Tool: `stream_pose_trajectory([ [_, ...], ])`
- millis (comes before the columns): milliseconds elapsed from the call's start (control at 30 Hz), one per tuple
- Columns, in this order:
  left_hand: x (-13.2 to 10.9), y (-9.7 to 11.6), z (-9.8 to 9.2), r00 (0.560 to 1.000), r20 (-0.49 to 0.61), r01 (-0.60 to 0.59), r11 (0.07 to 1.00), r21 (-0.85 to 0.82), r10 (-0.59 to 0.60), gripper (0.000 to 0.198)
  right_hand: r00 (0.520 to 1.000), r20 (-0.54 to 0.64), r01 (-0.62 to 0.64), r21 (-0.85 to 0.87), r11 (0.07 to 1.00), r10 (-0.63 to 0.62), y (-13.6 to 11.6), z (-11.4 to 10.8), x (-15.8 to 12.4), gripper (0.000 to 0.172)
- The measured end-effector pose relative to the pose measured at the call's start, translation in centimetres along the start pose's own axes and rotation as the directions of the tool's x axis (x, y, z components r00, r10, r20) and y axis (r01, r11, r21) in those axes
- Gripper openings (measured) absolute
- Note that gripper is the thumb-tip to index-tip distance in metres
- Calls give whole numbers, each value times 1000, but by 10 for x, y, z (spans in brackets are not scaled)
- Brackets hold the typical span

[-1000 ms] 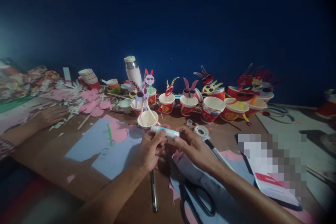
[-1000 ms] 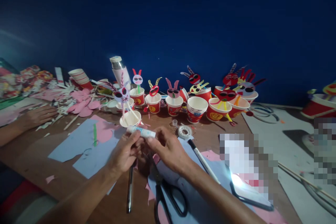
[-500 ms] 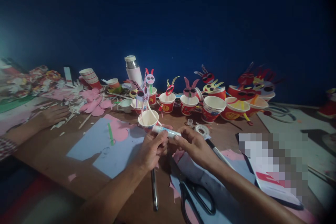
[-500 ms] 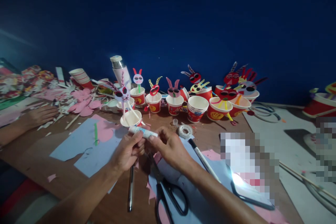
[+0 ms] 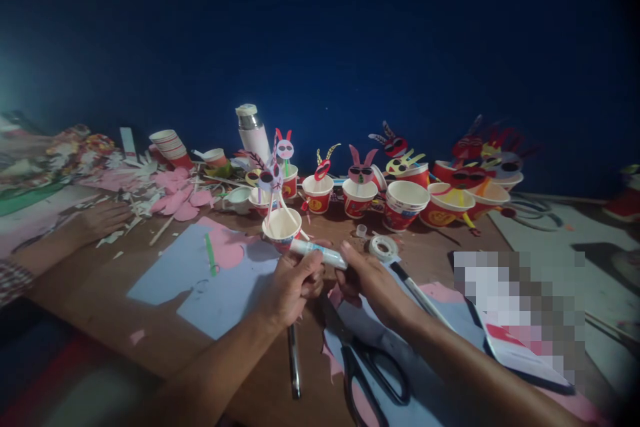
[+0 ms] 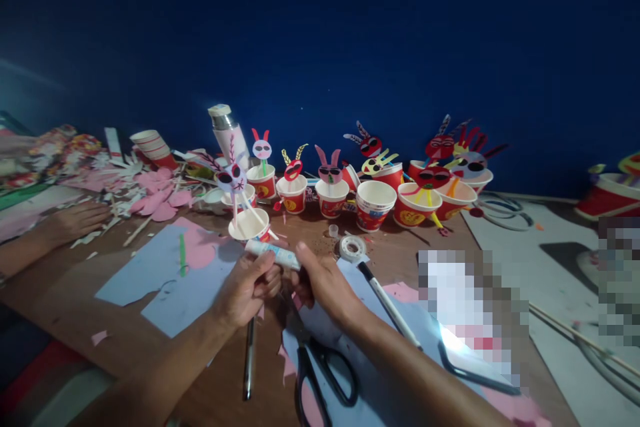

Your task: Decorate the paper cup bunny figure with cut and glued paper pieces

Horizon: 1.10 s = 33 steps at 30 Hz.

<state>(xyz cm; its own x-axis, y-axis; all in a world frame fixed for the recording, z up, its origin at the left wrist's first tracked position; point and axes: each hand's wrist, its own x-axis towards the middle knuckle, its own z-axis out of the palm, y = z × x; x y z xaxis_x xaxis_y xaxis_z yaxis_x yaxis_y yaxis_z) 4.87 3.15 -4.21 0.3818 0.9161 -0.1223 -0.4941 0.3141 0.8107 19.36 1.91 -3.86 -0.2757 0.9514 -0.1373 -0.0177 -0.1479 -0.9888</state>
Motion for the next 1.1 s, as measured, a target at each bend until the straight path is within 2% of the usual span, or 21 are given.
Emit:
stream_pose_trajectory([
  [67,0,0,0,1000,11,-7,1000,1,7,25,998,24,-60,44,997,59,2,0,0,62],
  [100,0,0,0,1000,3,-8,1000,4,8,25,999,18,-40,37,999,40,3,0,1,62],
  [233,0,1,2,997,-81,6,1000,16,-4,29,985,-36,166,-12,986,-167,2,0,1,42],
  [300,0,2,3,995,-102,19,1000,23,-16,31,978,-57,202,-20,979,-203,0,1,0,37],
  [367,0,1,3,996,-87,23,999,29,-21,32,983,-53,171,-71,983,-175,-1,2,0,39],
  [533,0,-3,2,999,-42,12,999,36,-10,32,999,-34,37,-147,988,-42,1,-1,0,62],
  [600,1,-3,1,999,-49,14,1000,25,-12,31,996,-50,73,-112,991,-79,0,-1,0,58],
  [700,1,-3,-1,996,-83,6,1000,9,-5,32,978,-67,196,-43,980,-199,-1,2,0,38],
  [733,1,-2,-1,996,-88,7,1000,6,-6,32,974,-68,216,-33,976,-218,-2,3,0,36],
  [800,1,-2,-1,998,-65,11,1000,-4,-11,32,983,-48,173,-40,984,-175,-2,4,-1,38],
  [933,0,-2,-1,1000,-12,23,1000,-15,-23,33,1000,-7,16,-69,997,-17,2,4,-2,57],
  [1033,0,-2,-1,999,-12,38,999,-16,-38,35,1000,-12,6,-53,999,-6,4,4,-2,59],
  [1100,0,-2,-2,999,-25,30,1000,-9,-30,36,997,-51,52,0,999,-52,4,6,-2,49],
])
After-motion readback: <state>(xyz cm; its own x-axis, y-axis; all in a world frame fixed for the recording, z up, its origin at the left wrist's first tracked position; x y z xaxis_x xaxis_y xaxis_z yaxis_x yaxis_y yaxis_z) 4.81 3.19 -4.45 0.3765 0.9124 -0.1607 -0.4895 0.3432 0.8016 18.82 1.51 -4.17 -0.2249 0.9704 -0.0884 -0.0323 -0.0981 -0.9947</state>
